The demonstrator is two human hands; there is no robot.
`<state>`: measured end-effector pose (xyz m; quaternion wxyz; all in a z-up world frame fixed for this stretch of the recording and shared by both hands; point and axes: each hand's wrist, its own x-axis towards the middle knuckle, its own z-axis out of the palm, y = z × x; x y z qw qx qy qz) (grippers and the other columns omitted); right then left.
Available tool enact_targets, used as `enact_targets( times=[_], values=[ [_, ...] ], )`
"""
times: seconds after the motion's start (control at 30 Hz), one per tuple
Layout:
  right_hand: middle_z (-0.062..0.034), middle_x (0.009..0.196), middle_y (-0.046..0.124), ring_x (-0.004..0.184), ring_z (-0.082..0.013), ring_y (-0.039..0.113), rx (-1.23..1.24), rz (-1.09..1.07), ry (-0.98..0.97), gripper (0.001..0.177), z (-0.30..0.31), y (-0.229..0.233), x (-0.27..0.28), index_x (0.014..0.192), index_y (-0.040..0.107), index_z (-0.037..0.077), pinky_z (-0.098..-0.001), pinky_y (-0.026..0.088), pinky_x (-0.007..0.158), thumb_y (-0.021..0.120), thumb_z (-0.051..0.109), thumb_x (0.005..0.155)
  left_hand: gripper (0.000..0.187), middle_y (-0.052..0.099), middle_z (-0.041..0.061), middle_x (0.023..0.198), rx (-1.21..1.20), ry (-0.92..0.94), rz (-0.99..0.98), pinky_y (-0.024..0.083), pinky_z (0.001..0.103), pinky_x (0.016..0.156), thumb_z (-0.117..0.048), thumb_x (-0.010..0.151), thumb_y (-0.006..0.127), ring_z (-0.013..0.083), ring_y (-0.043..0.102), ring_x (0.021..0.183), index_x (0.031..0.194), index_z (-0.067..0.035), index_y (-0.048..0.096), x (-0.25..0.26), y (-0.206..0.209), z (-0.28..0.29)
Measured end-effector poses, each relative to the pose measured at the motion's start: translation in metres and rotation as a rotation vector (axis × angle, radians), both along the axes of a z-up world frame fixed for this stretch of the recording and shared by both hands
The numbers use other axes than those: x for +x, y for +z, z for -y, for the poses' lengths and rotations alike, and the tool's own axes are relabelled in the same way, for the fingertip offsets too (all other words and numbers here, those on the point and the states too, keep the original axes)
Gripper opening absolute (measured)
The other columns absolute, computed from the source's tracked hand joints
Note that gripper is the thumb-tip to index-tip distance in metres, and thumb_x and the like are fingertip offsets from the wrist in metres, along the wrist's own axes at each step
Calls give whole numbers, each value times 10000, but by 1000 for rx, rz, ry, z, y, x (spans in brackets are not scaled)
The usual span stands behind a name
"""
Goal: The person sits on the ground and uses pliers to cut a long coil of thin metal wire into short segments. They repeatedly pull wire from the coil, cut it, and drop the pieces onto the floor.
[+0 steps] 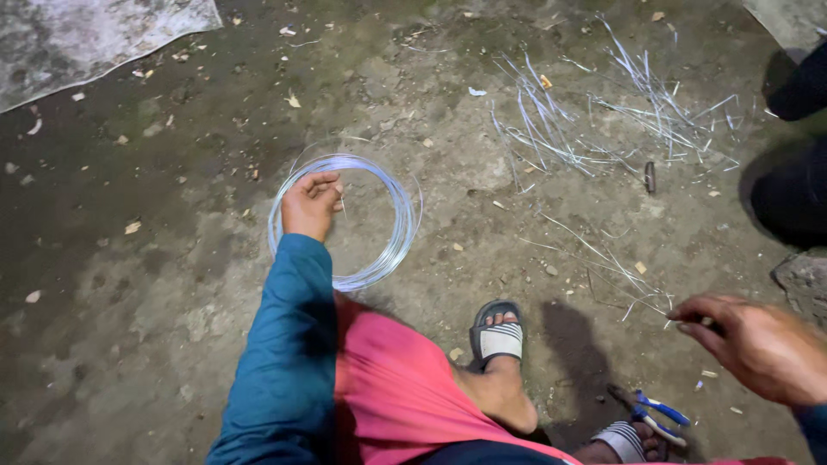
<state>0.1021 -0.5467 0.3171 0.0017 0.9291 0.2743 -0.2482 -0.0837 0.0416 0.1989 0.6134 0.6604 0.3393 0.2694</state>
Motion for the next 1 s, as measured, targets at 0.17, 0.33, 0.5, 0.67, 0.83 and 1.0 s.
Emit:
enact_targets(
  times=[0.17,0.33,0.5,0.67,0.83,1.0],
  values=[
    [-57,989,782,768,-193,703,422,58,-123,205,37,-36,-3,1077,778,133,-326,562,691,788,133,872,188,713,45,944,-220,-17,296,573,262,712,-27,946,735,128,698,818,1129,-10,692,-37,67,3],
    [-105,946,739,777,-164,668,699,148,-51,272,95,-103,28,1173,773,72,-300,566,718,736,55,904,223,708,69,993,-137,-57,566,594,270,768,17,961,747,161,717,873,1175,13,682,-59,147,15],
    [-166,823,758,691,-254,720,516,4,-254,281,100,-136,57,1240,777,21,-381,594,667,720,32,965,202,723,68,1038,176,-29,467,621,289,834,24,1011,716,167,728,929,1212,30,699,-77,202,40],
    [-137,941,752,859,-186,737,848,-31,-184,193,61,-84,19,1156,725,-25,-311,601,772,677,38,981,247,709,78,1149,584,-125,313,618,300,896,27,1013,655,170,720,1033,1246,-17,722,-73,211,88],
    [-140,972,731,844,-191,745,835,150,-161,178,5,11,-33,1129,744,-30,-315,596,807,705,0,959,259,714,91,1101,1081,-116,25,562,369,814,-63,889,813,287,709,956,1143,-79,767,-55,211,147],
    [-102,1013,740,924,-149,726,1028,152,-188,135,-35,83,-60,1121,726,-19,-268,576,851,685,28,1002,165,673,113,923,1420,-93,-7,518,448,768,-190,722,787,352,687,896,857,-122,720,-36,225,190]
  ],
)
